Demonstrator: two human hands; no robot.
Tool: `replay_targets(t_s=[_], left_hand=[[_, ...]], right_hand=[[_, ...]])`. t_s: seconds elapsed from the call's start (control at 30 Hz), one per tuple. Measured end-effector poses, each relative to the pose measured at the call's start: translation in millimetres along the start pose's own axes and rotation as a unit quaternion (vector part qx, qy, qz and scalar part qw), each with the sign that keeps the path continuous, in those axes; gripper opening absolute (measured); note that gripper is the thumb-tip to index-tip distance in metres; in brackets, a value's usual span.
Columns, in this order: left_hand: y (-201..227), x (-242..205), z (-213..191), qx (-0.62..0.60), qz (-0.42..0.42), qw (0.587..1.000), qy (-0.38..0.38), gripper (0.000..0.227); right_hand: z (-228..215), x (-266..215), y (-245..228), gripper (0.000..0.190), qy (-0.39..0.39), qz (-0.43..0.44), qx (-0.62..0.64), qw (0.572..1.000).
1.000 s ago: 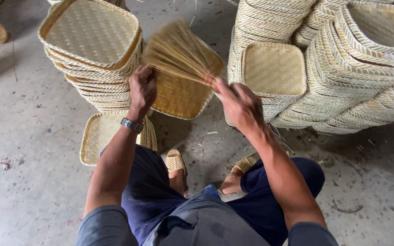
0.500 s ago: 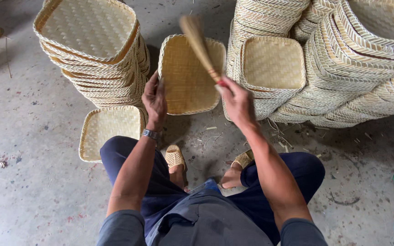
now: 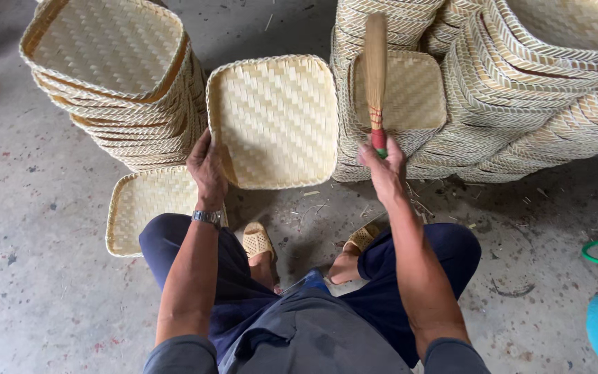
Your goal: The person cleans woven bamboo baskets by hand using a small broom. They pick up individual square baskets from a stack, sweep the interior and exterior surfaces to remove debris, and then place them back into organized stacks on the floor.
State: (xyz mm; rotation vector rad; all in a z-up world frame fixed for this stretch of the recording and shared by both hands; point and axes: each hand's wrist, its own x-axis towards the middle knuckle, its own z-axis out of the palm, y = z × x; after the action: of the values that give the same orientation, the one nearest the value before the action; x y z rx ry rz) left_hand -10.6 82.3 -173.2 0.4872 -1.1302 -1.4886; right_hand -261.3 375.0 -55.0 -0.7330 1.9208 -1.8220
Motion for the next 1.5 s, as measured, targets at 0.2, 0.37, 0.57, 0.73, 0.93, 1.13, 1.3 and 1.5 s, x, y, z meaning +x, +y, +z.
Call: replay_targets(t_s=[0.2, 0.37, 0.57, 0.73, 0.93, 1.13, 1.3, 1.5], left_hand=[[-23.3, -31.9, 3.8, -0.030, -0.051, 0.998, -0.002, 0.034], [-13.4, -45.1, 48.5, 0.467, 0.269, 0.842, 0.005, 0.050], [33.8, -69.7, 144.3, 0.226, -0.109, 0.964, -0.093, 0.064], [17.2, -76.5, 174.6, -0.019, -0.098, 0.994, -0.050, 0.049], [37.9, -67.1, 127.1, 0.095, -0.195, 0.964, -0.151, 0.029], [62.1, -43.9, 99.5, 0.062, -0.100, 0.962, -0.248, 0.022], [83.8, -39.5, 70.8, 0.118, -0.102, 0.965, -0.212, 0.029], [50.1, -50.4, 68.7, -0.014, -0.087, 0.988, -0.126, 0.027]], right_hand=[[22.4, 2.3, 41.6, 0.029, -0.066, 0.009, 0.318, 0.946], [37.8, -13.2, 40.6, 0.037, -0.009, -0.046, 0.282, 0.958], [65.1, -43.4, 53.9, 0.033, 0.030, -0.052, 0.004, 0.998], [75.7, -68.2, 78.6, 0.034, -0.034, -0.219, -0.124, 0.967], [19.9, -56.1, 50.3, 0.043, -0.072, -0.146, -0.170, 0.972], [-27.6, -35.6, 20.8, 0.040, -0.102, -0.378, -0.366, 0.844], [-44.7, -15.6, 34.5, 0.027, -0.064, -0.207, -0.478, 0.851], [14.7, -53.4, 18.1, 0.031, -0.142, -0.196, -0.289, 0.926]])
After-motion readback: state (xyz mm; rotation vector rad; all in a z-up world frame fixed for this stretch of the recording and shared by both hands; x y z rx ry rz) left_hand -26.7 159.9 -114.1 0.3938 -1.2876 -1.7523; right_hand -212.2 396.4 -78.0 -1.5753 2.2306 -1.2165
